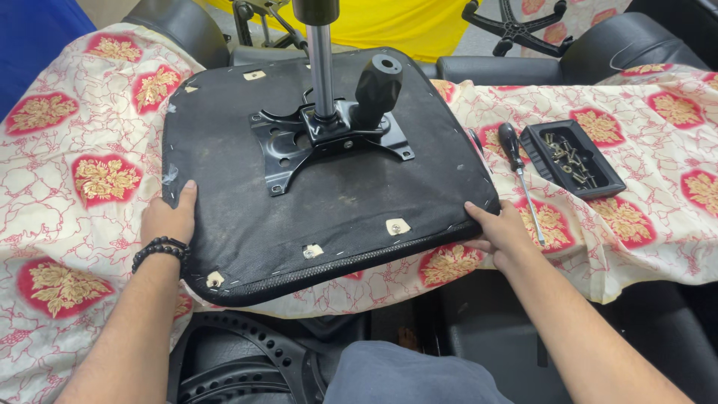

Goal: The person uses a screwdriver to fasten screws into the underside of an office chair seat, securing the seat to its mounting bracket. They place washers and tighten multiple screws in sequence.

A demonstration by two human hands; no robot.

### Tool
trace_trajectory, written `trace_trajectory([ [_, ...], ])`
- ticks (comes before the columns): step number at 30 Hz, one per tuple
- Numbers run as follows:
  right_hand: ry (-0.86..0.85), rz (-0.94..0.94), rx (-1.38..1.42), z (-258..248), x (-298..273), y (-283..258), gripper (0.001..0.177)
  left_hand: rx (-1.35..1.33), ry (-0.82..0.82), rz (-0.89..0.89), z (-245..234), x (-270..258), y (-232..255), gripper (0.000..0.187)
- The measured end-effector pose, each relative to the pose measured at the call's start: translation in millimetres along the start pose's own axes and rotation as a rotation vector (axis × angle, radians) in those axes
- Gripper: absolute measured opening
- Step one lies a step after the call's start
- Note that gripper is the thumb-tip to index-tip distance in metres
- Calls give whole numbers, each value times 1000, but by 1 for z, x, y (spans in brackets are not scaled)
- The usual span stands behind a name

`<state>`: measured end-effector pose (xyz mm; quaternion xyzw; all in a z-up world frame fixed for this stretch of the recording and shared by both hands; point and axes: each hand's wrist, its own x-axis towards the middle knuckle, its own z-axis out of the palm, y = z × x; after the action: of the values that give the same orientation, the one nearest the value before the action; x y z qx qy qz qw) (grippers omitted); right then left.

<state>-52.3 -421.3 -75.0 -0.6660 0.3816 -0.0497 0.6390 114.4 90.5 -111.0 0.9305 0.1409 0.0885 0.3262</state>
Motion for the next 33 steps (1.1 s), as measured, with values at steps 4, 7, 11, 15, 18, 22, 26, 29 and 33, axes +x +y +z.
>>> trace_trajectory([
  [4, 3, 6, -28, -2, 7, -4, 49, 35, -1, -59, 7, 2, -7, 78],
  [7, -24, -13, -10, -6, 16, -7, 48, 35, 32, -33, 13, -5, -13, 81],
  [11, -58, -20, -18, -9, 32, -16, 46, -5, 31, -44, 14, -16, -17, 85],
  [15, -80, 6, -72, -12, 45, -27, 46, -20, 20, -109, 12, -23, -9, 87],
  [18, -126, 26, -157, -19, 50, -34, 51, -40, 12, -168, 11, -29, -1, 85],
  [22, -155, 37, -291, -38, 60, -31, 48, -121, -12, -199, 8, -38, 4, 82],
  [26, -42, -112, -363, -79, 90, -25, 35, -111, 26, -121, 7, -55, 10, 71],
  [29, 58, -189, -352, -113, 122, -25, 24, -23, 197, 26, 14, -73, 31, 73],
  [33, 154, -199, -351, -154, 157, -24, 17, 171, 243, 227, 32, -102, 84, 67],
])
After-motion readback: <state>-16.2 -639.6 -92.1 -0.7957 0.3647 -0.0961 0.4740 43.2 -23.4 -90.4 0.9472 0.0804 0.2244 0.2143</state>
